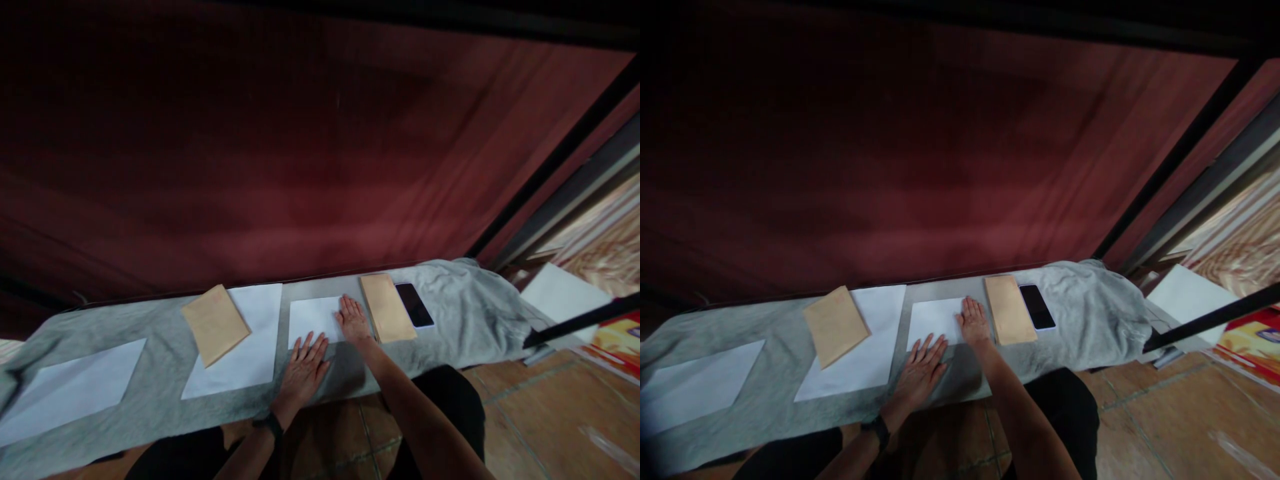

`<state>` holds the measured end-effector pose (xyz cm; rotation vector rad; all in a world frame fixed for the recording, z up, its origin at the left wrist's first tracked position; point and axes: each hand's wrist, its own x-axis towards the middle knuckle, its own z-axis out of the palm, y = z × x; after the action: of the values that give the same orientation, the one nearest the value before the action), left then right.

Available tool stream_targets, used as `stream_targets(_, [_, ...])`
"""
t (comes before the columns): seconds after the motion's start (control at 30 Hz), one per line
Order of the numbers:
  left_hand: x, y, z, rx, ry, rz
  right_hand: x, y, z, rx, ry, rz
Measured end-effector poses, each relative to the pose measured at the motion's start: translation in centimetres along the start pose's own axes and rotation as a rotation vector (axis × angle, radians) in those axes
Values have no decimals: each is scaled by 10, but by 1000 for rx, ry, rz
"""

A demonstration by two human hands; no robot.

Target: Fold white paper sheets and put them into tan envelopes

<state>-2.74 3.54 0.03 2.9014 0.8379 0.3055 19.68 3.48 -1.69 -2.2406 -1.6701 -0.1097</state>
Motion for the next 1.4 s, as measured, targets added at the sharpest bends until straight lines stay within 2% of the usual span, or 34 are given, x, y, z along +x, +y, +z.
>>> stream_targets(0.13, [0, 0, 1, 35, 19, -1, 8, -4, -2, -3, 3, 61])
stream_targets(0.23, [-1, 1, 1, 45, 37, 10, 1, -15, -5, 3, 3, 89])
stream_targets(0.43, [-1, 4, -2, -5, 0, -23, -50, -45, -10, 112, -71, -204])
stream_targets(0.57, [-1, 5, -3, -15, -26, -26, -77, -49, -15, 144, -94, -229])
stream_targets(0.77, [-5, 1, -3, -87, -8, -17, -95, -46, -23, 142, -100, -258])
stream_targets(0.97, [-3, -3, 4, -123, 51, -103, -98, -47, -26, 109, -97, -272])
stream_targets(1.17, [20, -10, 8, -65, 39, -184, -97, -48, -28, 116, -95, -257])
stream_targets(1.4, [42, -33, 15, -2, 68, -444, -95, -48, -27, 130, -93, -263])
